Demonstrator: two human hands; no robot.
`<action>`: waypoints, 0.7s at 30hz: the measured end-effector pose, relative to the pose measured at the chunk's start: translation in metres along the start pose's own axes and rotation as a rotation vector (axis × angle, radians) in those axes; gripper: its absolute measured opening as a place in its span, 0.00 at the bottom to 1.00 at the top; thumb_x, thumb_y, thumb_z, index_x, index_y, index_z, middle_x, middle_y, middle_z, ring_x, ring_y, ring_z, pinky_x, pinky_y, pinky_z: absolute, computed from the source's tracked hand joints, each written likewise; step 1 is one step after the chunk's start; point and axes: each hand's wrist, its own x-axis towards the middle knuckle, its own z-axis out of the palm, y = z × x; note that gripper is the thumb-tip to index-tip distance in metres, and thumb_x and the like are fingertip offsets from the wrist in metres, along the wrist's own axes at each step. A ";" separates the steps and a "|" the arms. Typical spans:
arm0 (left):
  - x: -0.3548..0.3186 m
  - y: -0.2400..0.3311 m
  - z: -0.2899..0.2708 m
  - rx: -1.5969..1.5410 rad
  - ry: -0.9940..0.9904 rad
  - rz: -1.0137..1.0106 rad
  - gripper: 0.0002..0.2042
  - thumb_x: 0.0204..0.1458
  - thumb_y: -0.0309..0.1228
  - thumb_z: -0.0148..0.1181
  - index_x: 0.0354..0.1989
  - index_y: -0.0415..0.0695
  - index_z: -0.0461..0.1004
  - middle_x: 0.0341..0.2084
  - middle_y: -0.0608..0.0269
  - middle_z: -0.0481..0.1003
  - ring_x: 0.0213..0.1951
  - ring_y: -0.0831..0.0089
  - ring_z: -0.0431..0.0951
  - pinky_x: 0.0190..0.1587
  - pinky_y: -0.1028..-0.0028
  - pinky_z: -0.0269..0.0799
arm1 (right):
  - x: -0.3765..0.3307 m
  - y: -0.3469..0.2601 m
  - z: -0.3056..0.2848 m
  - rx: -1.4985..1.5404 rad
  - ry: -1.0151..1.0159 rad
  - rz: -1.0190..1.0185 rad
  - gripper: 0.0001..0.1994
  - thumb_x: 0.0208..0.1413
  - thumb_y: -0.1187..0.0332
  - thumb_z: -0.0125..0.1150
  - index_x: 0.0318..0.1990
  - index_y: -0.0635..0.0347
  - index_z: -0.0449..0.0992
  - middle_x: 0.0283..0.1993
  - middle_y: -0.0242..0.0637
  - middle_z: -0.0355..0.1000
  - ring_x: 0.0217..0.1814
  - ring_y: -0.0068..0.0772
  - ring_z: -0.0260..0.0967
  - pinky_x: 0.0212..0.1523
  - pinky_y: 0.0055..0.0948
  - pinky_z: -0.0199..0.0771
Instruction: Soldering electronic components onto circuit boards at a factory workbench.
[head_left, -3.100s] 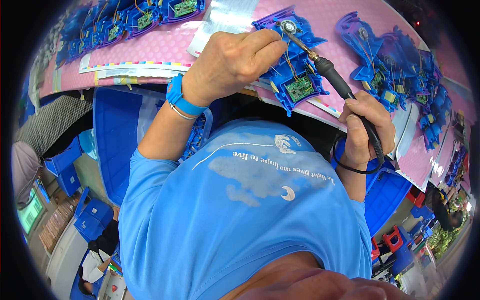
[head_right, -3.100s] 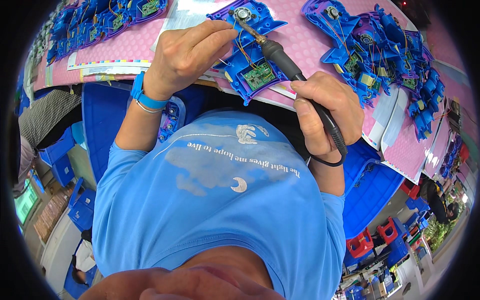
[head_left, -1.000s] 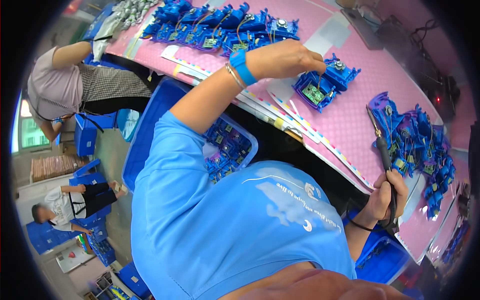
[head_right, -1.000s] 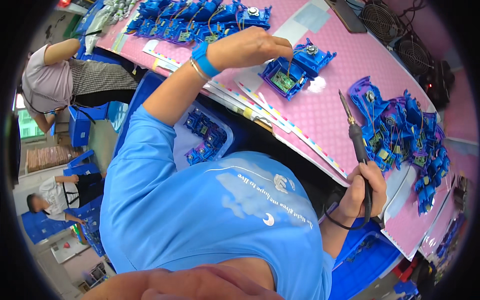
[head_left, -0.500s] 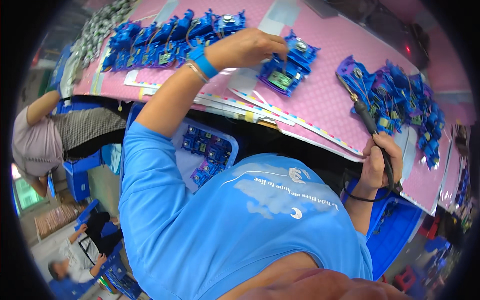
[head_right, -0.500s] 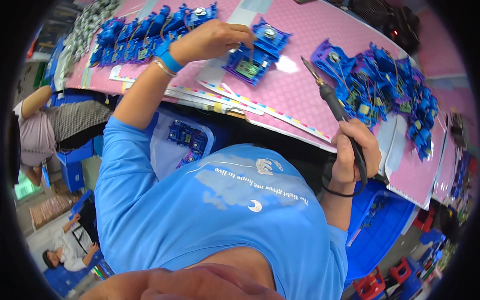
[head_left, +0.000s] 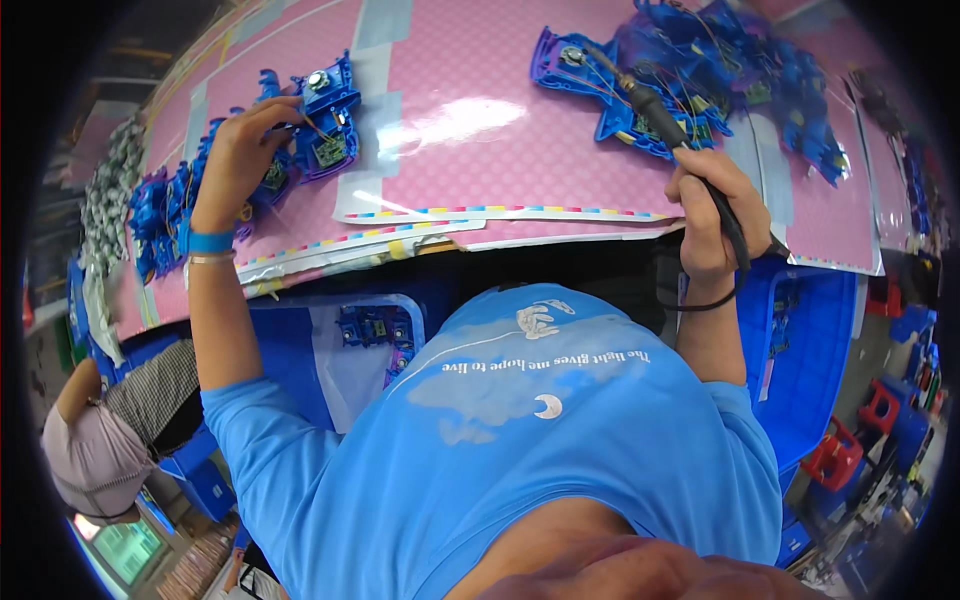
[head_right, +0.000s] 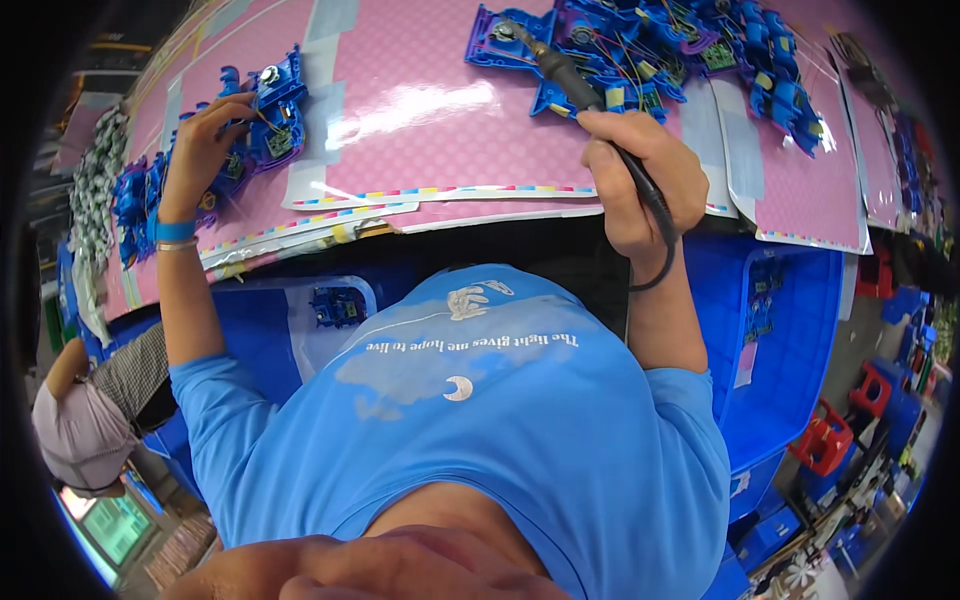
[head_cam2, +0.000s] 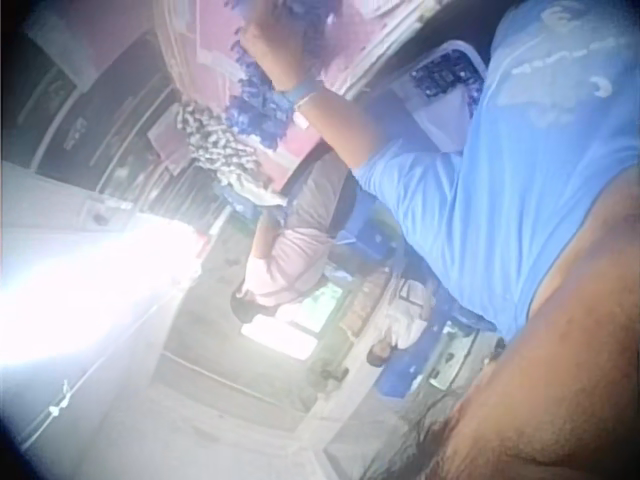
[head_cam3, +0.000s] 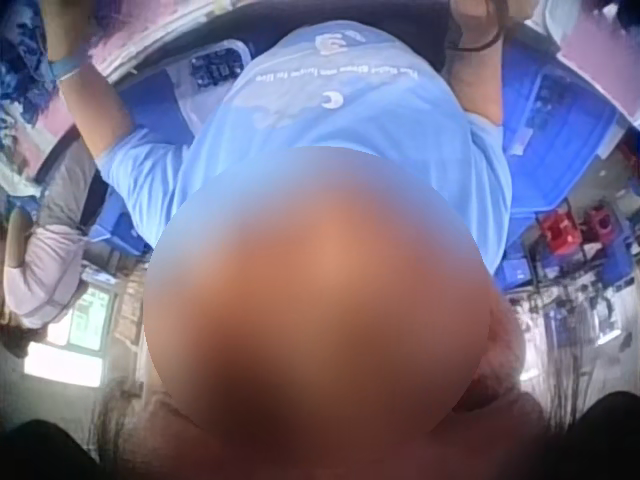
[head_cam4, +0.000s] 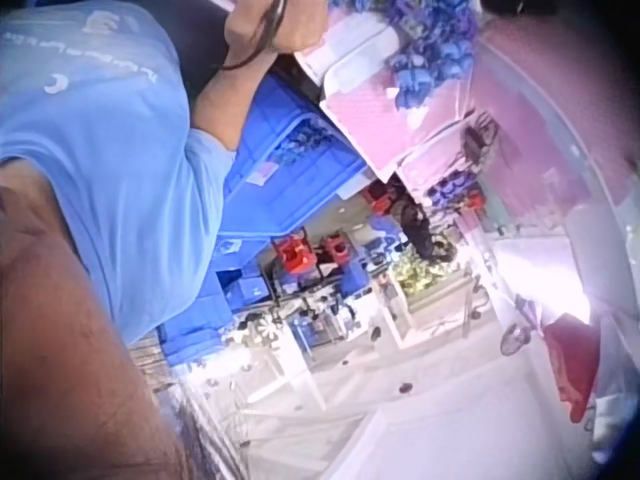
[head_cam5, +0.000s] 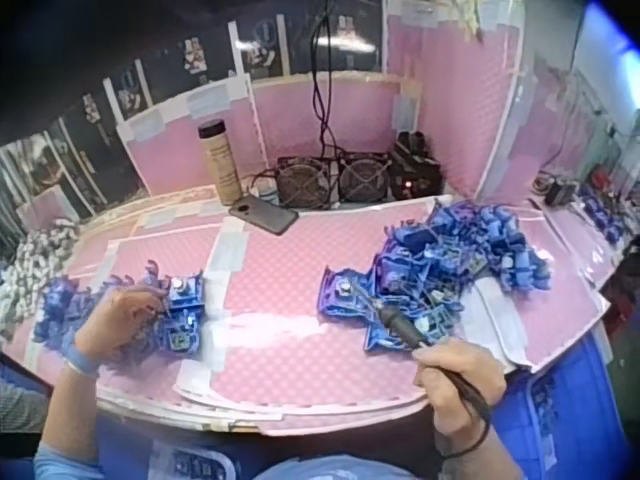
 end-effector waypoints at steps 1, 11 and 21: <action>0.003 0.017 -0.006 0.133 -0.010 -0.093 0.14 0.49 0.13 0.59 0.43 0.41 0.78 0.51 0.55 0.81 0.47 0.52 0.83 0.45 0.64 0.80 | -0.001 0.005 -0.003 -0.076 0.003 -0.031 0.11 0.57 0.83 0.54 0.45 0.76 0.77 0.28 0.45 0.74 0.28 0.30 0.71 0.32 0.27 0.71; 0.075 0.230 0.111 -0.256 0.021 0.282 0.25 0.51 0.23 0.66 0.60 0.46 0.73 0.58 0.45 0.72 0.37 0.49 0.83 0.36 0.61 0.81 | -0.004 0.035 -0.004 -0.310 0.119 -0.059 0.09 0.59 0.79 0.58 0.45 0.71 0.80 0.32 0.44 0.80 0.33 0.32 0.78 0.37 0.26 0.77; 0.100 0.195 0.123 -0.117 -0.012 0.229 0.10 0.53 0.23 0.60 0.42 0.40 0.67 0.35 0.47 0.71 0.31 0.45 0.78 0.31 0.54 0.76 | -0.012 0.036 -0.017 -0.278 0.129 -0.053 0.09 0.59 0.81 0.57 0.45 0.73 0.79 0.32 0.45 0.80 0.31 0.31 0.76 0.34 0.26 0.76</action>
